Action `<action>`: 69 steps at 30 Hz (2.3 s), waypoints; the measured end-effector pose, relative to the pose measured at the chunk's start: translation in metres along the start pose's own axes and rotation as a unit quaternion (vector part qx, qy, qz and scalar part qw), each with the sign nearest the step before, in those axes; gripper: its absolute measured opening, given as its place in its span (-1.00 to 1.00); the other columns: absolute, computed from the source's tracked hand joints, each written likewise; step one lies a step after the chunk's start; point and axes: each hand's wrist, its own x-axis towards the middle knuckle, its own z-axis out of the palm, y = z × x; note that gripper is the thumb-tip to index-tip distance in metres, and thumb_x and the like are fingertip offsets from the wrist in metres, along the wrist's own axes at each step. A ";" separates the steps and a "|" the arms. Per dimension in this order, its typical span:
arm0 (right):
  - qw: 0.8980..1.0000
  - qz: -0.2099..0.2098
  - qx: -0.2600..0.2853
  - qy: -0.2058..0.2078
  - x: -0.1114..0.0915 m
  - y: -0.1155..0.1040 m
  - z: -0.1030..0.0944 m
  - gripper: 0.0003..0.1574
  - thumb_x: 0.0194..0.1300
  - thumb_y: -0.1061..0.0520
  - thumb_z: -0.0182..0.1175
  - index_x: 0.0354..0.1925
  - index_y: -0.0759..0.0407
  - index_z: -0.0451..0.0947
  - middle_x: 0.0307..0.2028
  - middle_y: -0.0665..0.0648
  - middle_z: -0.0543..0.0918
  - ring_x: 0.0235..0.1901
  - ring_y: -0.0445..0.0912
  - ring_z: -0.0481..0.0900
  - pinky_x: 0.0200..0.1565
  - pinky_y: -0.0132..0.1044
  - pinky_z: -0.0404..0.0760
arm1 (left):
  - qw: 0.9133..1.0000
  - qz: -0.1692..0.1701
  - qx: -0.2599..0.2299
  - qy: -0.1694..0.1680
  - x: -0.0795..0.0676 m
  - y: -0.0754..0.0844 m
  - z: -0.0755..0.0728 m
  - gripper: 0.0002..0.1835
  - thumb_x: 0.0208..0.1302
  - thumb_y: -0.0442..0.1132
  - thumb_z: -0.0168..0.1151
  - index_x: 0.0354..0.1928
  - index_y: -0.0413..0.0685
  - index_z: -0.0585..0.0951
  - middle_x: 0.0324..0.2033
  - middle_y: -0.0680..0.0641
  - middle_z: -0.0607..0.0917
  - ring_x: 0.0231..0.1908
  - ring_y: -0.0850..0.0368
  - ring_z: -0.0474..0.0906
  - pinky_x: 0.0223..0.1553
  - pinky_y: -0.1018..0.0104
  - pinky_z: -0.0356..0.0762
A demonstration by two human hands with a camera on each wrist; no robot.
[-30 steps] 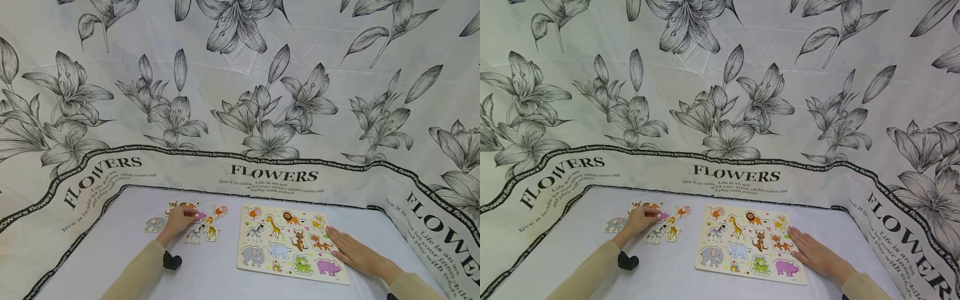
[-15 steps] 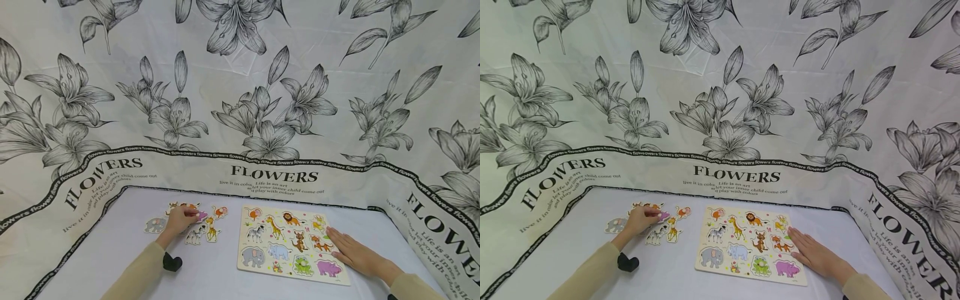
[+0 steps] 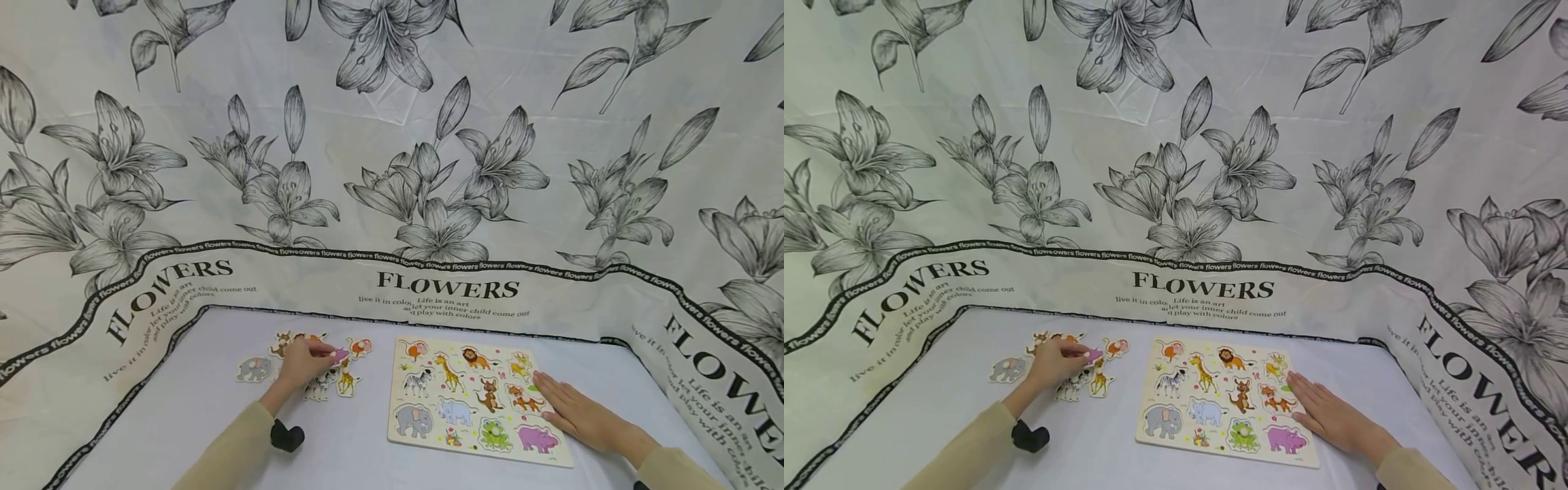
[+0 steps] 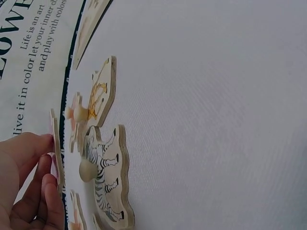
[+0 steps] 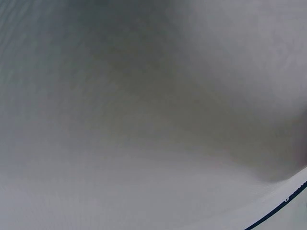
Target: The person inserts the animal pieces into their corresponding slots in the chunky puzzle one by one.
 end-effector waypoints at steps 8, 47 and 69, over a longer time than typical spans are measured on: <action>1.000 0.004 0.004 -0.005 0.000 0.001 0.001 -0.26 0.47 -0.06 -0.04 0.41 0.34 0.12 0.35 0.39 0.28 0.37 -0.61 -0.49 0.25 -0.76 -0.49 | 1.000 -0.001 -0.028 -0.015 -0.006 0.012 0.007 -0.89 0.05 -0.32 0.42 -0.33 -0.12 0.76 -0.46 -0.02 0.75 -0.47 0.27 0.59 -0.43 0.43 0.52; 1.000 0.007 0.004 -0.014 0.000 0.001 0.002 -0.25 0.47 -0.08 -0.05 0.41 0.35 0.13 0.35 0.40 0.27 0.33 -0.64 -0.55 0.25 -0.76 -0.51 | 0.993 0.064 -0.062 -0.079 -0.038 0.079 0.068 -0.87 -0.01 -0.27 0.46 -0.35 -0.08 0.77 -0.50 0.03 0.74 -0.55 0.36 0.48 -0.53 0.53 0.42; 1.000 0.004 0.001 -0.019 0.000 0.002 -0.001 -0.25 0.49 -0.07 -0.09 0.45 0.29 0.04 0.38 0.39 0.24 0.36 -0.58 -0.55 0.26 -0.73 -0.54 | 0.979 0.075 -0.105 -0.157 -0.055 0.126 0.118 -0.90 0.04 -0.27 0.43 -0.34 -0.05 0.77 -0.55 0.15 0.68 -0.59 0.40 0.42 -0.56 0.55 0.39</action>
